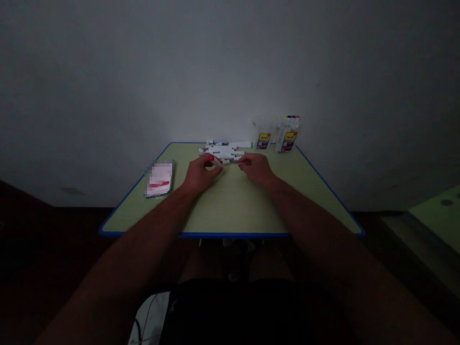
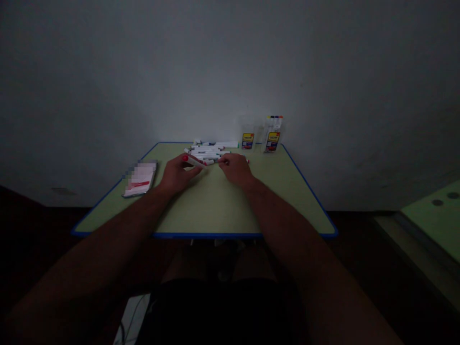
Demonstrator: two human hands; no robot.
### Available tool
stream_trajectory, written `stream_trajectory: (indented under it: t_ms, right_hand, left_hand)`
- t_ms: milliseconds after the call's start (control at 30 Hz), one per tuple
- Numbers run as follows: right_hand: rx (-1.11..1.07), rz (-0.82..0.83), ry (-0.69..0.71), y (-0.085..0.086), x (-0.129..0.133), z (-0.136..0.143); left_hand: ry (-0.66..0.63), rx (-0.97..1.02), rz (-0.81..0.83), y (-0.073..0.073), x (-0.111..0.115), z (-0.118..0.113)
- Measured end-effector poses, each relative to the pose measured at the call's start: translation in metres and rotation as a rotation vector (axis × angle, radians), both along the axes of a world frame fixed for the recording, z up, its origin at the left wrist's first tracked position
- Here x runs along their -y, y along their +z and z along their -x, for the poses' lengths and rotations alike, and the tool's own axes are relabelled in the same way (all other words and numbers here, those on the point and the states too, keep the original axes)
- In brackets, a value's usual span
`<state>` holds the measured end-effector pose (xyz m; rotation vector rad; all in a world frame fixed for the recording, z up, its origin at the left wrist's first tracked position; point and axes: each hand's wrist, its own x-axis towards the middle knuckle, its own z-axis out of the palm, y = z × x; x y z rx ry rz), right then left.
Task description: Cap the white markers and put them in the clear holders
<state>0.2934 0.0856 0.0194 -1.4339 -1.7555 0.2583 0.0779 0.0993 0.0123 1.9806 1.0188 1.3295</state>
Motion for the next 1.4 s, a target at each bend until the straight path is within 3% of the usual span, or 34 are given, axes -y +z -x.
stream_trajectory:
  t_ms: [200,467,667,1000,1400]
  right_hand:
    - [-0.039,-0.060,-0.014,0.002,0.002,0.001]
    - [-0.239,-0.031,0.154,0.000,0.005,0.004]
    - [-0.355,-0.004,0.195,-0.004,0.000,0.004]
    - [-0.537,0.042,0.136,-0.001,-0.003,-0.002]
    - [-0.741,0.035,0.065,0.003,-0.009,-0.015]
  left_hand:
    - [0.098,-0.110,-0.104,-0.004,-0.005,0.002]
    - [0.077,-0.234,-0.176,-0.005,-0.011,0.007]
    - [0.052,-0.244,-0.169,-0.007,-0.013,0.006]
    - [0.134,-0.196,-0.082,-0.007,-0.012,0.006]
    - [0.144,-0.103,-0.060,-0.007,-0.013,0.006]
